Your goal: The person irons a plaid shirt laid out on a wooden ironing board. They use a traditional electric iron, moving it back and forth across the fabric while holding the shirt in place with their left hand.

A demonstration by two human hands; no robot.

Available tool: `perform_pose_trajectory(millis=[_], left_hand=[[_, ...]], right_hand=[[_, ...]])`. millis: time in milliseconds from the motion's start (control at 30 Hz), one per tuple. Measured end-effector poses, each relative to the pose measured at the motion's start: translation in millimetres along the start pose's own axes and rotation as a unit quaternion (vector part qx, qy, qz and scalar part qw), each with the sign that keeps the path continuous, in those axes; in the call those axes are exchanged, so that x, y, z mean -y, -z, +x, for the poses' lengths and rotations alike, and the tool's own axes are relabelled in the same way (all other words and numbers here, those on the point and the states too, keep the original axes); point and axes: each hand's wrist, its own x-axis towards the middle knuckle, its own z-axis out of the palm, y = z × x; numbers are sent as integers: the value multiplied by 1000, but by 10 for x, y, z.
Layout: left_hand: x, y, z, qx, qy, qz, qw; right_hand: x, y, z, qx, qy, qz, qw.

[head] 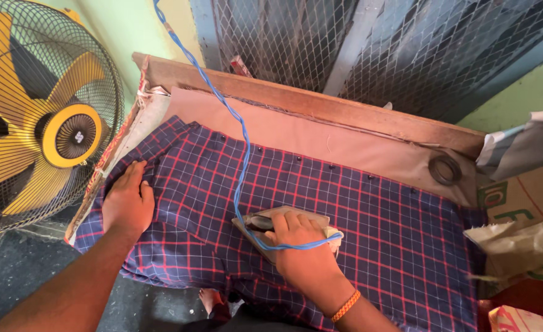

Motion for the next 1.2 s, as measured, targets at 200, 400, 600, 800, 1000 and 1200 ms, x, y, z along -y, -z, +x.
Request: perform_pose_trajectory(millis=[200,400,600,800,1000,1200], left_hand=[[3,2,-4,1,-3,-4,1000],[-4,49,-18,7,-5,-9,1000],[-1,35,-23,10,-5,-13,1000],[25,18,-10,9,-18,-18,1000],[38,18,-18,15,-28,-9,999],[36,24,-24,24,-28,-4,999]], right_hand=[[18,-18,-37,-2,-13,-28,1000],[-86,62,-170,-7,21,-126,992],[-302,165,-350,-52,-127,-91,986],[-749,246,-627,-58,-226,-111,966],[-1185,387,-862,-93,-326,-88,937],[-1497,548,-917,-84,-416,-89,901]])
